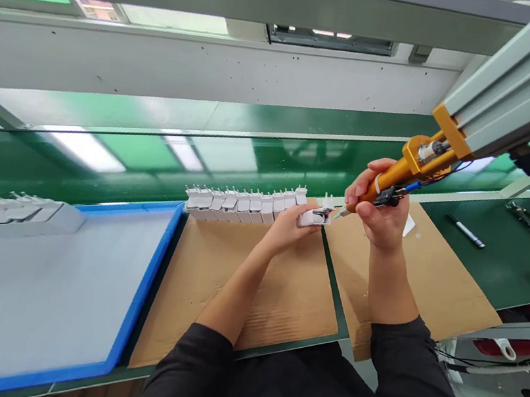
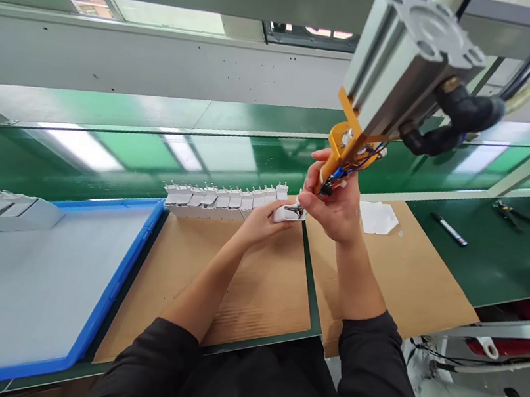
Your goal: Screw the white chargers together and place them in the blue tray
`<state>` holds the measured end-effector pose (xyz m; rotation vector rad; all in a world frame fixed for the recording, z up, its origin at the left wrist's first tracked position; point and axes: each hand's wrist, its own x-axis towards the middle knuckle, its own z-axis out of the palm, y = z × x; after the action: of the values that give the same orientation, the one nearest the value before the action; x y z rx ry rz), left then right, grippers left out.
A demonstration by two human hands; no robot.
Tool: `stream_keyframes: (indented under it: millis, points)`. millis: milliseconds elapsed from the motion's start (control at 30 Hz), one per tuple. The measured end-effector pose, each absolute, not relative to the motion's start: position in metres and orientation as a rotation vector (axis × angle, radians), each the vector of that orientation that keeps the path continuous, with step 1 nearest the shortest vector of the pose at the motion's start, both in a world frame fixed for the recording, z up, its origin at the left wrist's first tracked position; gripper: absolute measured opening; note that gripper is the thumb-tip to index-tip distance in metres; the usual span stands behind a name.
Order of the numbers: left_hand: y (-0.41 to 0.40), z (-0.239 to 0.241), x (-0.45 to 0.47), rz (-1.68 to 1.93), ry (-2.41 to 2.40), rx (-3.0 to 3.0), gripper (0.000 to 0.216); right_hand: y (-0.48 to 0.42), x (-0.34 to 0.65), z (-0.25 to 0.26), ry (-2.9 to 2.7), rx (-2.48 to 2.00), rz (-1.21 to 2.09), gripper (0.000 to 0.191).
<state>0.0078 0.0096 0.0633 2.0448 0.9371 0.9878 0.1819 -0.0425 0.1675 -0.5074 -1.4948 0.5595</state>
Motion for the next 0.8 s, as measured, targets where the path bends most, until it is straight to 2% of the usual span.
stream_keyframes:
  millis: [300, 800]
  points:
    - [-0.002, 0.081, 0.007, 0.982, 0.914, 2.150, 0.044, -0.050, 0.178, 0.168, -1.477, -0.579, 0.637, 0.059]
    - [-0.009, 0.087, 0.009, 0.966, 0.950, 2.161, 0.042, -0.049, 0.174, 0.171, -1.473, -0.548, 0.643, 0.057]
